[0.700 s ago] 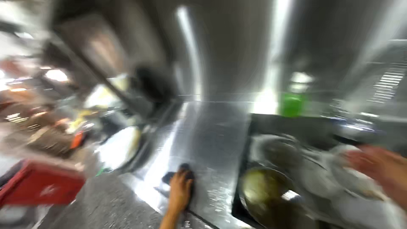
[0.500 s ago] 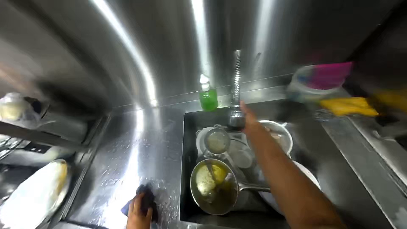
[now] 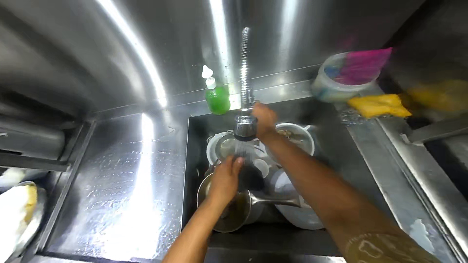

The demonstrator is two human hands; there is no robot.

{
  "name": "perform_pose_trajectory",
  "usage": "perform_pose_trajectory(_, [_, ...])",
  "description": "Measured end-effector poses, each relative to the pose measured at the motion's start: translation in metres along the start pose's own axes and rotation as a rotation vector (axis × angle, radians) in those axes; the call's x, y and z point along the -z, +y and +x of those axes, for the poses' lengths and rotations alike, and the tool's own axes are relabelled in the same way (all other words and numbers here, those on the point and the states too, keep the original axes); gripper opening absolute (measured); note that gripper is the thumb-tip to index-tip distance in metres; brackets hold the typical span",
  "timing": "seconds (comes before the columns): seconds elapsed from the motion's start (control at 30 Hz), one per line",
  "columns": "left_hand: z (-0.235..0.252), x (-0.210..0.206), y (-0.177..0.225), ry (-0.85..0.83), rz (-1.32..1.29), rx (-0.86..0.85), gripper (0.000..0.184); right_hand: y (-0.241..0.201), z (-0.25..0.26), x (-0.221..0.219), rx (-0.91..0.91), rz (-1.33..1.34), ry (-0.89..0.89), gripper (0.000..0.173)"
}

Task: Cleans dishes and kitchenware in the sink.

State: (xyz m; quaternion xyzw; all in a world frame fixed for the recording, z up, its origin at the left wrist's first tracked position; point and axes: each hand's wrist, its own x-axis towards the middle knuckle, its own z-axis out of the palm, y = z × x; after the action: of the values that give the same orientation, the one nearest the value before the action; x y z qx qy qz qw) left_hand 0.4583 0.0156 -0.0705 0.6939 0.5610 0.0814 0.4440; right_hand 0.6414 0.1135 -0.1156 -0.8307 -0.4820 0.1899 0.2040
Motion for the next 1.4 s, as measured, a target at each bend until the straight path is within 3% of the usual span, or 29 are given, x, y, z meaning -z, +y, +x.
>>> perform_pose_trajectory(0.17, [0.011,-0.014,0.012,-0.005,-0.071,0.098,0.037,0.005,0.005,0.002,0.046,-0.09,-0.053,0.049])
perform_pose_trajectory(0.27, [0.012,-0.007,0.009,0.005,-0.106,0.058,0.032,0.011,-0.012,0.015,0.068,0.21,-0.018,0.06])
perform_pose_trajectory(0.33, [0.014,0.001,0.007,-0.015,-0.129,-0.01,0.027,0.016,-0.04,0.028,0.13,0.483,-0.008,0.044])
perform_pose_trajectory(0.37, [0.015,0.004,0.006,-0.03,-0.149,-0.065,0.026,0.018,-0.056,0.036,0.148,0.629,-0.073,0.036])
perform_pose_trajectory(0.43, [0.017,0.009,0.009,-0.061,-0.202,-0.172,0.025,0.023,-0.086,0.055,0.165,0.885,-0.364,0.034])
perform_pose_trajectory(0.5, [0.018,0.013,0.014,-0.07,-0.258,-0.247,0.023,0.035,-0.107,0.059,0.237,0.895,-0.644,0.044])
perform_pose_trajectory(0.57, [0.017,0.017,0.017,-0.063,-0.3,-0.279,0.02,0.044,-0.116,0.05,0.256,0.762,-0.738,0.033])
perform_pose_trajectory(0.6, [0.017,0.021,0.018,-0.077,-0.296,-0.282,0.02,0.043,-0.119,0.05,0.235,0.713,-0.7,0.021])
perform_pose_trajectory(0.73, [0.02,0.034,0.006,-0.272,0.02,-0.246,0.054,0.031,-0.123,0.061,0.178,0.732,-0.504,0.015])
perform_pose_trajectory(0.8, [0.02,0.035,-0.006,-0.356,0.148,-0.154,0.047,0.022,-0.122,0.064,0.157,0.781,-0.466,0.017])
perform_pose_trajectory(0.9, [0.017,0.028,-0.042,-0.362,0.062,-0.031,0.04,0.015,-0.12,0.062,0.086,0.927,-0.427,0.016])
perform_pose_trajectory(1.03, [0.002,0.025,-0.057,-0.296,-0.102,-0.068,0.039,0.024,-0.127,0.061,0.103,1.047,-0.359,0.027])
perform_pose_trajectory(1.07, [-0.002,0.025,-0.052,-0.248,-0.209,-0.104,0.038,0.027,-0.13,0.061,0.128,0.95,-0.308,0.034])
perform_pose_trajectory(1.17, [0.002,0.018,-0.03,-0.143,-0.486,-0.182,0.038,0.037,-0.138,0.051,0.221,0.481,-0.257,0.086])
perform_pose_trajectory(1.23, [0.008,0.015,-0.009,-0.121,-0.536,-0.198,0.035,0.029,-0.152,0.039,0.27,0.266,-0.32,0.115])
perform_pose_trajectory(1.27, [0.009,0.016,0.0,-0.12,-0.536,-0.207,0.033,0.026,-0.155,0.029,0.281,0.228,-0.375,0.12])
perform_pose_trajectory(1.33, [0.004,0.016,0.013,-0.139,-0.548,-0.224,0.03,0.035,-0.153,-0.008,0.337,0.368,-0.379,0.103])
perform_pose_trajectory(1.4, [-0.007,0.02,0.019,-0.137,-0.662,-0.247,0.029,0.049,-0.147,-0.041,0.321,0.456,-0.334,0.067])
